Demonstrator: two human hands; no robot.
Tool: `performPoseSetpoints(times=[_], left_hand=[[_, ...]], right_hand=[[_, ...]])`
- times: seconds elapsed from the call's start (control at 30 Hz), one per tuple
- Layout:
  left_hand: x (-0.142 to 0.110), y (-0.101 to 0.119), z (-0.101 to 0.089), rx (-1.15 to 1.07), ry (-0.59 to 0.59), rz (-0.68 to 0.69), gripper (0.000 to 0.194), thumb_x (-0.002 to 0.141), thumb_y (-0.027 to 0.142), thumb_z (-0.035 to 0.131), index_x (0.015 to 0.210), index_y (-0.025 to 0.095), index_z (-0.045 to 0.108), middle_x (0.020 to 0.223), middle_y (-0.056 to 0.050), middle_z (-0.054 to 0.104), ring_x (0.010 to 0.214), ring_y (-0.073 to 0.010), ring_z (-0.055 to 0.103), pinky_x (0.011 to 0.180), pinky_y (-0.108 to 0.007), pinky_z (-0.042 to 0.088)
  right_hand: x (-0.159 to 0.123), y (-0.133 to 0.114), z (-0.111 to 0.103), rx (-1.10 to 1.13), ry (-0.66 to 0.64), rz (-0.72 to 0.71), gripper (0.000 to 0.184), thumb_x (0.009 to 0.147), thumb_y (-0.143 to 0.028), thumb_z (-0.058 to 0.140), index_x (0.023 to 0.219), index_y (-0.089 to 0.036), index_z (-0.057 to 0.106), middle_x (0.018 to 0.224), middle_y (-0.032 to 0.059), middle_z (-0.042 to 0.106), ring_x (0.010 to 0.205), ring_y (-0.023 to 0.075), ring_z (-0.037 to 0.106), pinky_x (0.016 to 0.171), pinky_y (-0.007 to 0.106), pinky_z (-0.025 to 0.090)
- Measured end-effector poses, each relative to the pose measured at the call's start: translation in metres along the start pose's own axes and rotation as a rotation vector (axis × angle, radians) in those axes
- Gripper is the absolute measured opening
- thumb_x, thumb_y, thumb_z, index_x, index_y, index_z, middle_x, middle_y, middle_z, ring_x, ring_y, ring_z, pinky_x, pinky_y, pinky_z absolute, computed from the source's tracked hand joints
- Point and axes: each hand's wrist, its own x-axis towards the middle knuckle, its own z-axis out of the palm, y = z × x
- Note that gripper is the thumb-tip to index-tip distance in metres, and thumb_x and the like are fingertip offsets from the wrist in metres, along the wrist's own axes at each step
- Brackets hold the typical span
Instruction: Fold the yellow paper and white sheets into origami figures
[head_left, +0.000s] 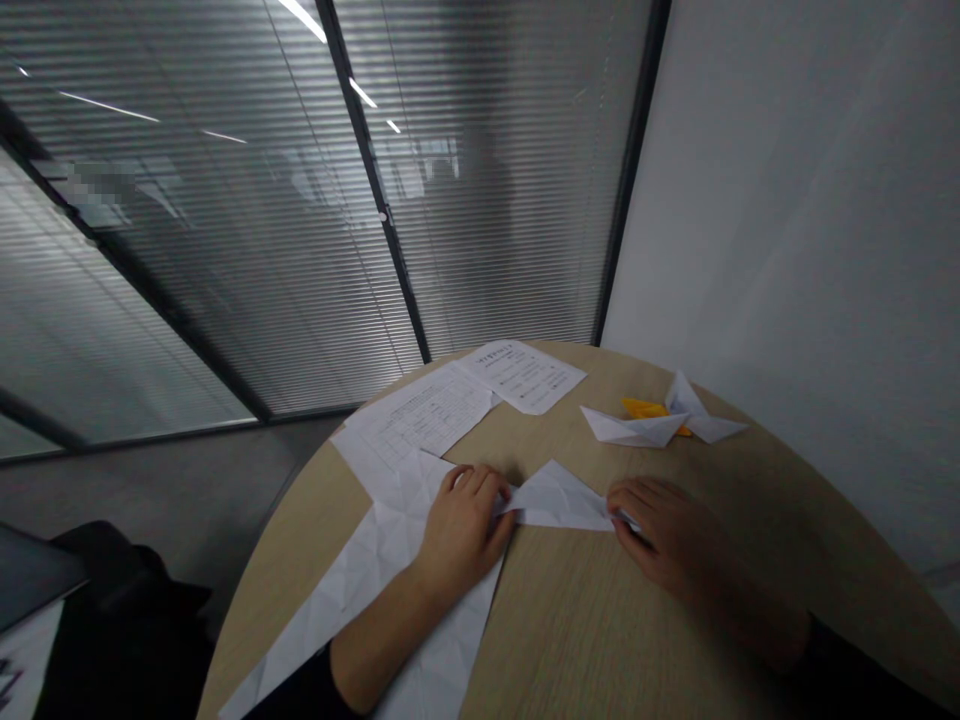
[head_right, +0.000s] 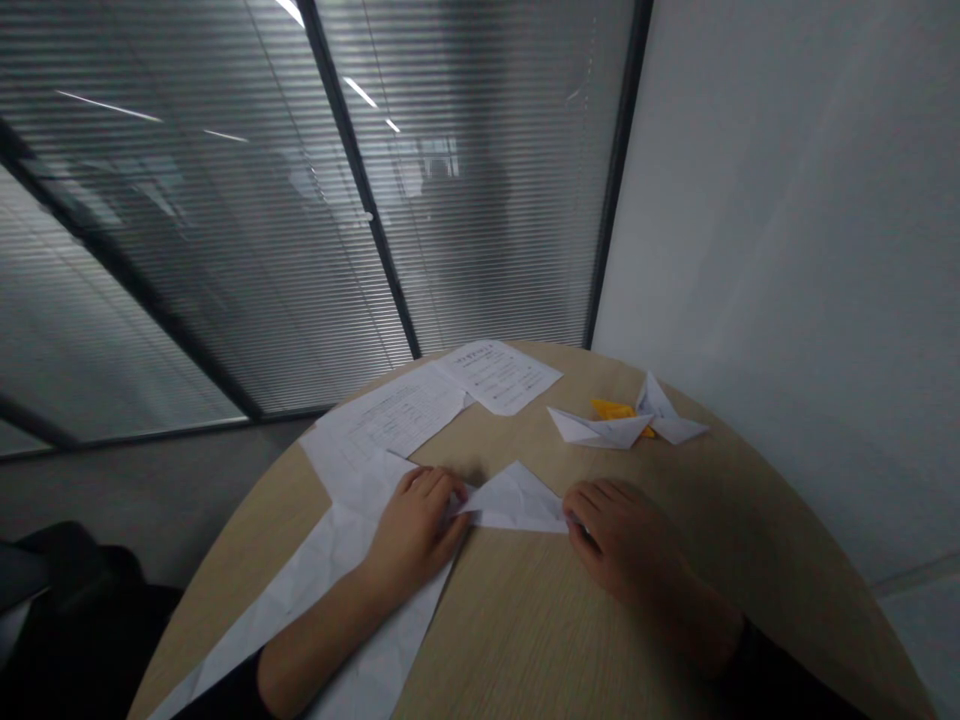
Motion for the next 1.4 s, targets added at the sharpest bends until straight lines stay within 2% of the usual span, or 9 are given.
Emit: performPoseSetpoints(times=[0.23, 0.53, 0.73, 0.93, 1.17, 1.3, 1.4], left_hand=[[-0.001, 0.000, -0.001, -0.031, 0.006, 0.005, 0.011, 0.106, 0.018, 0.063, 0.109, 0.027, 0.057, 0.108, -0.006, 0.078, 0.104, -0.0292, 0.077, 0.113, -0.059, 0.058], [-0.001, -0.003, 0.000, -0.036, 0.021, 0.011, 0.015, 0.105, 0.018, 0.064, 0.111, 0.028, 0.056, 0.110, -0.005, 0.080, 0.105, -0.0289, 0.078, 0.114, -0.058, 0.057], [0.000, -0.001, -0.001, 0.033, 0.039, 0.009, 0.014, 0.104, 0.018, 0.065, 0.104, 0.027, 0.055, 0.103, -0.005, 0.078, 0.099, -0.0301, 0.075, 0.110, -0.058, 0.058], [-0.001, -0.003, 0.000, 0.037, 0.028, 0.021, 0.012, 0.105, 0.018, 0.064, 0.104, 0.026, 0.056, 0.098, -0.005, 0.076, 0.093, -0.0287, 0.074, 0.106, -0.056, 0.059], [-0.001, -0.004, 0.000, 0.014, 0.060, 0.028, 0.006, 0.111, 0.024, 0.062, 0.107, 0.027, 0.058, 0.098, -0.005, 0.077, 0.094, -0.0284, 0.076, 0.105, -0.055, 0.059], [0.000, -0.002, -0.001, 0.003, 0.055, 0.044, 0.006, 0.112, 0.025, 0.063, 0.107, 0.026, 0.060, 0.102, -0.006, 0.079, 0.097, -0.0291, 0.077, 0.106, -0.055, 0.059], [0.000, -0.001, -0.001, 0.016, 0.043, 0.059, 0.006, 0.112, 0.024, 0.063, 0.107, 0.026, 0.061, 0.103, -0.006, 0.079, 0.098, -0.0295, 0.078, 0.107, -0.055, 0.059]], right_hand=[[0.002, -0.002, -0.006, 0.018, -0.030, 0.024, 0.018, 0.101, -0.012, 0.066, 0.110, -0.028, 0.071, 0.113, 0.0097, 0.084, 0.103, 0.0330, 0.081, 0.092, 0.049, 0.064], [0.000, 0.009, -0.002, 0.027, 0.053, 0.021, 0.020, 0.105, -0.011, 0.059, 0.108, -0.026, 0.071, 0.109, 0.0093, 0.085, 0.101, 0.0302, 0.081, 0.093, 0.046, 0.062], [-0.001, 0.011, -0.001, 0.047, 0.079, 0.020, 0.018, 0.107, -0.014, 0.060, 0.110, -0.029, 0.069, 0.105, 0.0087, 0.085, 0.095, 0.0304, 0.082, 0.090, 0.047, 0.064], [-0.001, 0.008, -0.001, 0.061, 0.073, 0.039, 0.016, 0.108, -0.015, 0.059, 0.112, -0.027, 0.068, 0.106, 0.0078, 0.084, 0.096, 0.0300, 0.082, 0.091, 0.047, 0.063], [0.001, 0.004, -0.003, 0.060, 0.056, 0.021, 0.025, 0.101, -0.014, 0.065, 0.120, -0.027, 0.072, 0.113, 0.0082, 0.086, 0.102, 0.0312, 0.083, 0.093, 0.048, 0.064], [0.006, -0.002, -0.004, 0.031, 0.068, -0.006, 0.023, 0.102, -0.016, 0.069, 0.122, -0.026, 0.073, 0.124, 0.0107, 0.087, 0.111, 0.0329, 0.082, 0.098, 0.050, 0.063], [0.010, -0.007, -0.004, 0.014, 0.056, -0.027, 0.020, 0.104, -0.017, 0.070, 0.123, -0.024, 0.075, 0.123, 0.0109, 0.087, 0.110, 0.0329, 0.082, 0.096, 0.050, 0.063]])
